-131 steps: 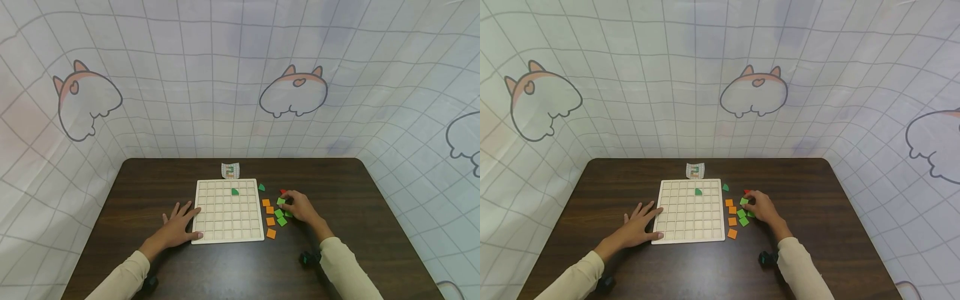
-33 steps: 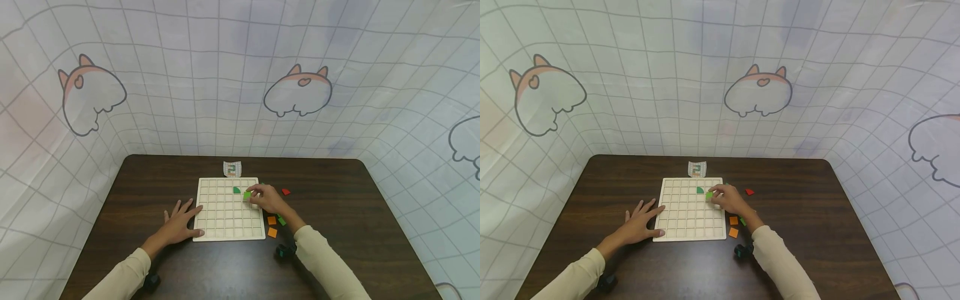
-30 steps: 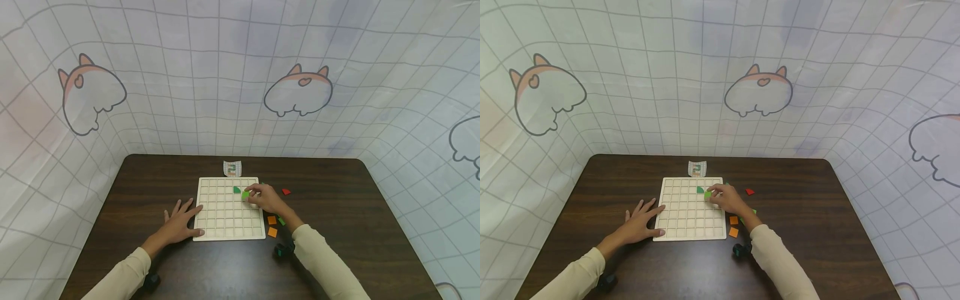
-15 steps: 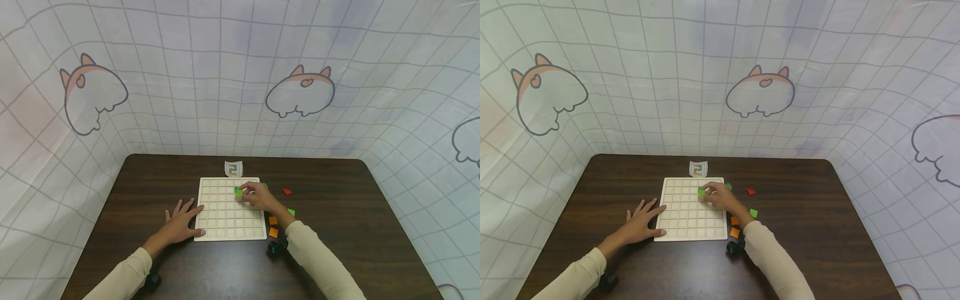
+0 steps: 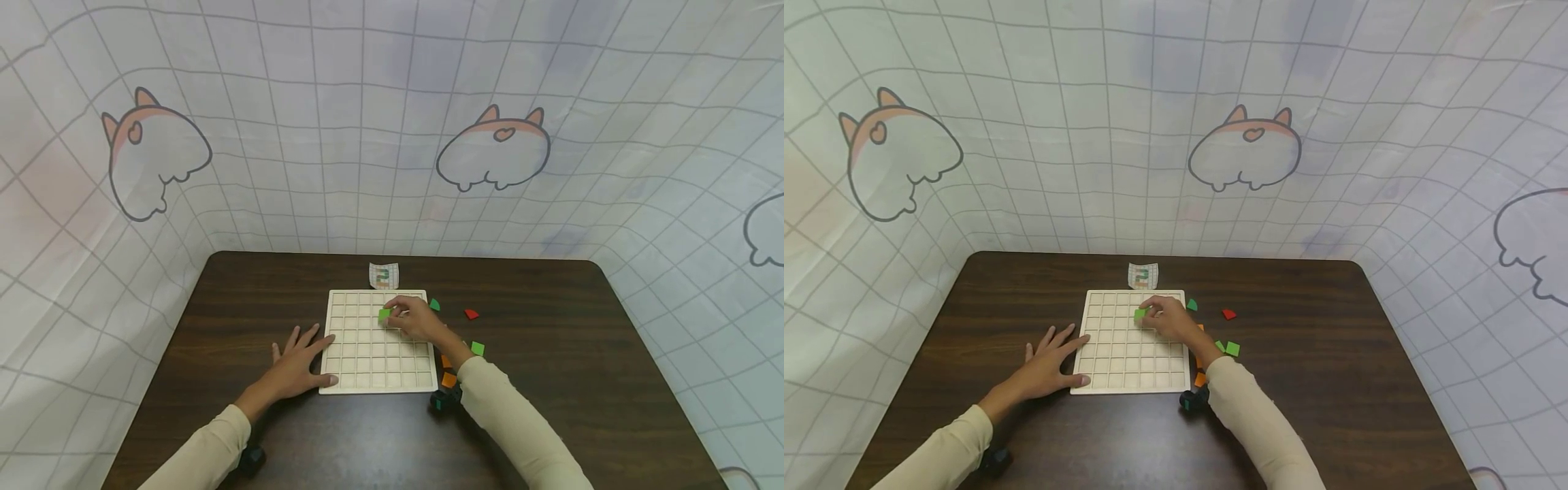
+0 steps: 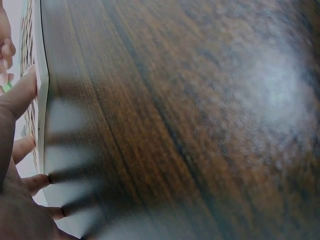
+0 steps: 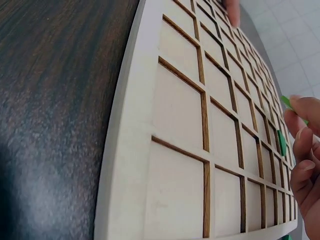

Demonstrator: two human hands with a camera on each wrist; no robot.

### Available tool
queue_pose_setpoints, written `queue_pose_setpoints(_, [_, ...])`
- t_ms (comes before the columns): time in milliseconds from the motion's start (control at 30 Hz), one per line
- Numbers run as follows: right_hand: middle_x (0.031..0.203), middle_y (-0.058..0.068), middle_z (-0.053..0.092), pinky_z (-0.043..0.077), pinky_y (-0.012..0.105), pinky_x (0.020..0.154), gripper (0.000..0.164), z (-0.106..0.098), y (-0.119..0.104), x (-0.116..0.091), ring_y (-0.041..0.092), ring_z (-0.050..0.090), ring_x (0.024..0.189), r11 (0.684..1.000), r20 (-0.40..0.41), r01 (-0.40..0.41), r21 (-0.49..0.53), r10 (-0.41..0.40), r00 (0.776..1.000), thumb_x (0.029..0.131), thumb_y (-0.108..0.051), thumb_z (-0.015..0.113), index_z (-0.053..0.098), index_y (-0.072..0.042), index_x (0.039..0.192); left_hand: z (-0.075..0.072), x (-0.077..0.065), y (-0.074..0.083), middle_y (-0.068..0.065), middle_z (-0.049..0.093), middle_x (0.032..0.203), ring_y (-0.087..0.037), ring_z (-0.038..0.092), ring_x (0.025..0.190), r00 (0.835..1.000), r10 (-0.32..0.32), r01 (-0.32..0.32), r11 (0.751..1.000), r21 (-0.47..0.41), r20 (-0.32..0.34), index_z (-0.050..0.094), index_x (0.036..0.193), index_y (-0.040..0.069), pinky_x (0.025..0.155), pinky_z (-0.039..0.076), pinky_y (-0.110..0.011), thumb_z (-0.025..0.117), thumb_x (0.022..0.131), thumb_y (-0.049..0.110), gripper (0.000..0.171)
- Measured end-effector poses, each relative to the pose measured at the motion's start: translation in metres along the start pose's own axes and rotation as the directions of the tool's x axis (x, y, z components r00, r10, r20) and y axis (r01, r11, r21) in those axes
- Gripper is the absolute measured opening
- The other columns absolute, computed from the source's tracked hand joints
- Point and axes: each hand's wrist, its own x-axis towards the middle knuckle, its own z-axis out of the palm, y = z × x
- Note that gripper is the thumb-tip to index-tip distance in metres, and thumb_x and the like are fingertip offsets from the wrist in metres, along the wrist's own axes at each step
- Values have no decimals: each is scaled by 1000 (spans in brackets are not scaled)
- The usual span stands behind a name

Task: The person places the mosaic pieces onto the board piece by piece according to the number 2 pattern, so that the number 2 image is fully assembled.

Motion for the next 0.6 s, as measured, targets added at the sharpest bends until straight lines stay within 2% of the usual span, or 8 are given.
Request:
queue_pose_setpoints(233, [93, 5, 70, 51, 28, 55, 26, 4, 0, 3, 14, 60, 58, 998, -36, -6, -56, 4, 999, 95, -16, 71, 69, -8, 119, 1, 0, 1, -18, 19, 167, -54, 3, 151, 1000, -8, 8, 1000, -3, 8, 41, 155, 21, 102, -2, -87, 76, 84, 55, 86])
queue_pose_setpoints(600, [89, -1, 67, 42, 24, 56, 23, 7, 0, 9, 9, 49, 57, 989, -73, 0, -149, -10, 997, 96, -20, 69, 71, -10, 118, 2, 0, -1, -17, 20, 167, -53, 4, 151, 1000, 0, 1, 1000, 1, -1, 41, 155, 21, 101, -1, -87, 76, 84, 55, 86])
